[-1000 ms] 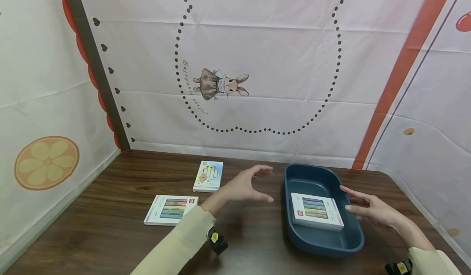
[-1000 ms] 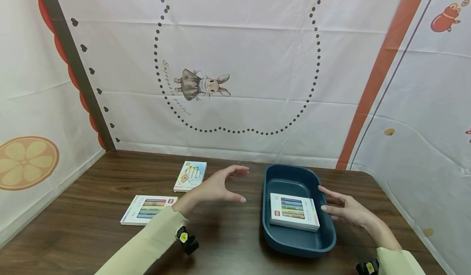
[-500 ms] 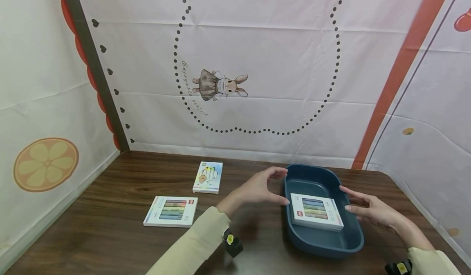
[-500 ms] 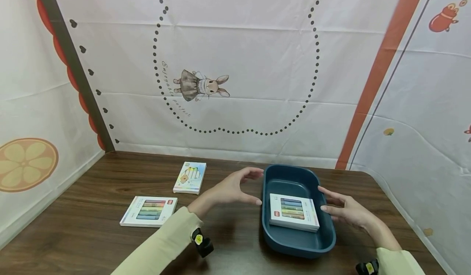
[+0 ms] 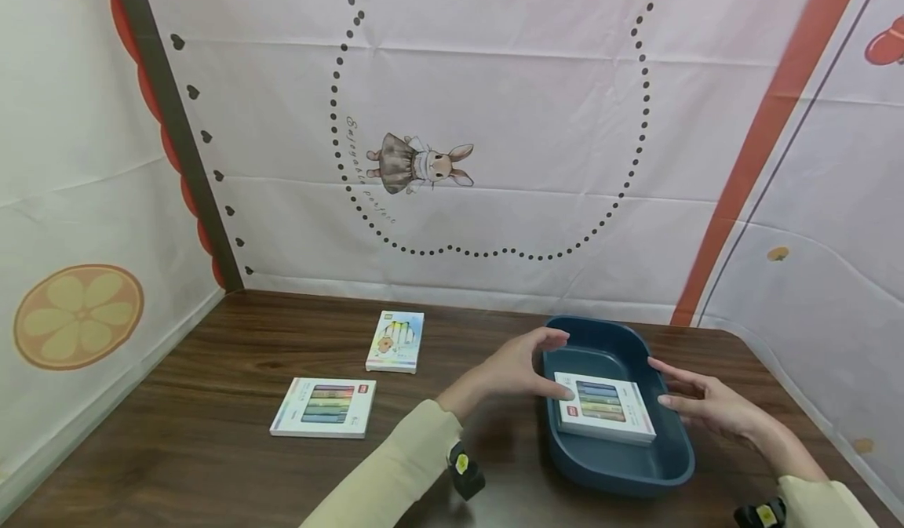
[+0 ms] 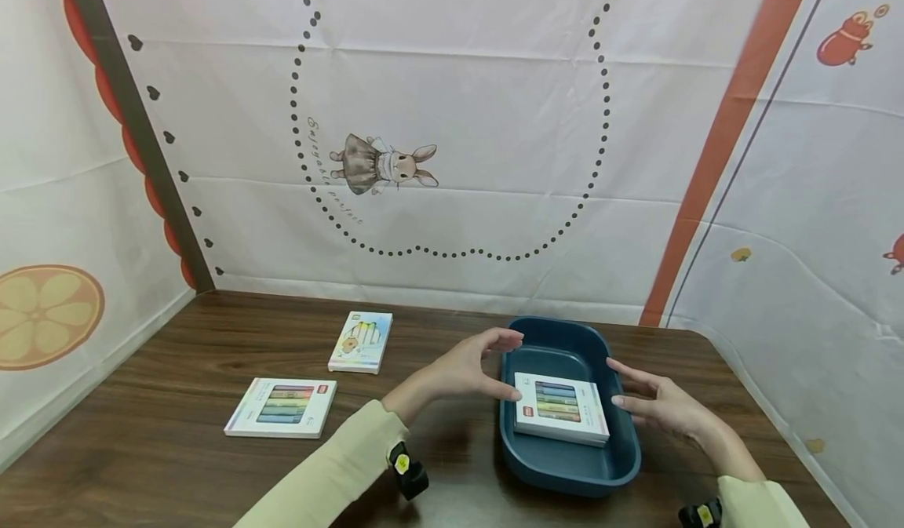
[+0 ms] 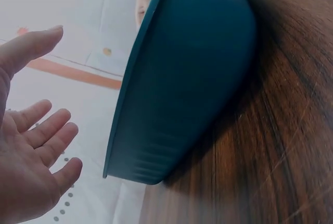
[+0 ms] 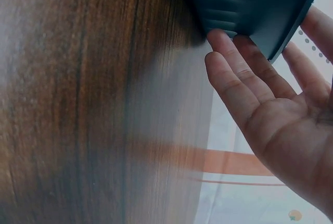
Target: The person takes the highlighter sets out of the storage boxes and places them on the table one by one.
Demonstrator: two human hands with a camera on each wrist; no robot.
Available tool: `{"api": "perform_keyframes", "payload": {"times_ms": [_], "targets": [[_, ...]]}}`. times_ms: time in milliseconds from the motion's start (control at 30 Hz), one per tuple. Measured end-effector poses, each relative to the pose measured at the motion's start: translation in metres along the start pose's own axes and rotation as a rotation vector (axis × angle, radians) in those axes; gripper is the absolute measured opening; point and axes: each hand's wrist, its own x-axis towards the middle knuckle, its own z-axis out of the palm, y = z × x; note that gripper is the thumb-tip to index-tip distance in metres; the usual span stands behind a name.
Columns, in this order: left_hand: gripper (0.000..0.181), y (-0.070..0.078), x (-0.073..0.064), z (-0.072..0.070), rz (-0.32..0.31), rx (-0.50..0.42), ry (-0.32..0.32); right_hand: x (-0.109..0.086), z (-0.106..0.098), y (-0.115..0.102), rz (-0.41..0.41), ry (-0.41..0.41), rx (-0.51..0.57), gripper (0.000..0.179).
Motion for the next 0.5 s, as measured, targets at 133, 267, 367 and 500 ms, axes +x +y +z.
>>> {"api": "perform_keyframes", "payload": {"times_ms": [133, 267, 367, 500], "targets": [[0.068, 0.001, 0.005, 0.004, 0.007, -0.002, -0.013, 0.0, 0.001, -0.001, 0.005, 0.008, 0.001, 0.063], [0.067, 0.002, 0.009, 0.008, 0.014, -0.004, -0.026, 0.0, 0.001, 0.0, 0.003, 0.016, 0.002, 0.063], [0.067, 0.001, 0.012, 0.011, 0.014, 0.007, -0.034, -0.001, 0.001, 0.0, 0.004, 0.019, -0.002, 0.063], [0.067, -0.001, 0.015, 0.015, 0.001, 0.007, -0.036, 0.0, 0.001, 0.001, 0.004, 0.023, -0.006, 0.064]]}}
